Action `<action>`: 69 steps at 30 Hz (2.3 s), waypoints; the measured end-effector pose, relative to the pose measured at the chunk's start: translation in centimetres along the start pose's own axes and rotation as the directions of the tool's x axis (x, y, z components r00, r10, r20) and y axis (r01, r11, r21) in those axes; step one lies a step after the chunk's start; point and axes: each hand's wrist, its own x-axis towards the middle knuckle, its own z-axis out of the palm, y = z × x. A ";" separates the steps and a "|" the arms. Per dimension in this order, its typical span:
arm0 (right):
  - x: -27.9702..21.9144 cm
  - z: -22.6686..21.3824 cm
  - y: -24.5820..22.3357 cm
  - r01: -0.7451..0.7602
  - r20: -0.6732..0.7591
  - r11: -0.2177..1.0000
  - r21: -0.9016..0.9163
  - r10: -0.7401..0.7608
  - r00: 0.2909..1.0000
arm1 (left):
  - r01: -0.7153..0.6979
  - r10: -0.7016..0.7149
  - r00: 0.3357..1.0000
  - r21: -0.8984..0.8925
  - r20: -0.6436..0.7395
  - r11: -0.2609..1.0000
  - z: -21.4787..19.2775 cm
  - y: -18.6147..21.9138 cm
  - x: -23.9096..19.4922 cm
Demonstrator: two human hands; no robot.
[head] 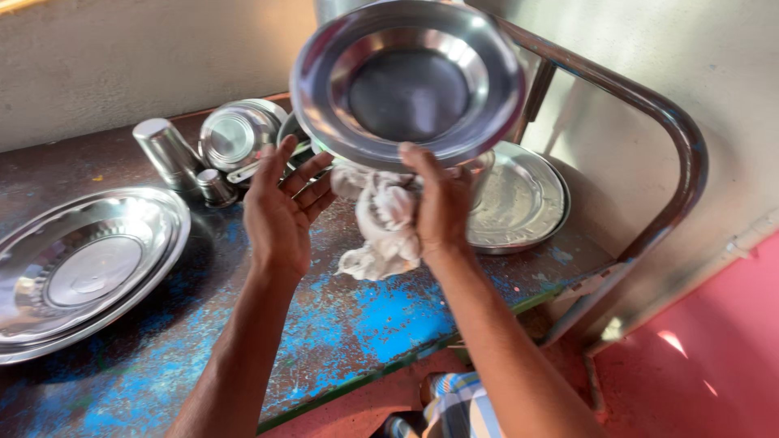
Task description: The person wipes the inside and outside of a metal plate and a small metal cup using a white cloth.
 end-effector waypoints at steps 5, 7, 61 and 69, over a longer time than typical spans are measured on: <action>-0.8 -7.3 -5.0 -0.055 -0.115 0.996 -0.071 0.047 0.992 | -0.092 0.046 0.989 0.347 0.138 0.933 4.6 -6.5 3.0; -1.0 -9.1 -5.6 -0.075 -0.153 0.997 -0.025 0.070 0.986 | -0.063 -0.014 0.982 0.397 0.189 0.916 6.5 -8.9 4.5; 3.5 -11.1 -2.1 -0.314 0.000 0.864 -0.394 0.342 0.940 | 0.106 -0.209 0.849 0.231 0.485 0.967 7.1 -21.2 12.4; 6.5 -10.4 3.2 -0.288 -0.159 0.955 -0.068 0.274 0.948 | 0.357 -0.401 0.897 0.229 0.188 0.906 2.5 -13.0 7.1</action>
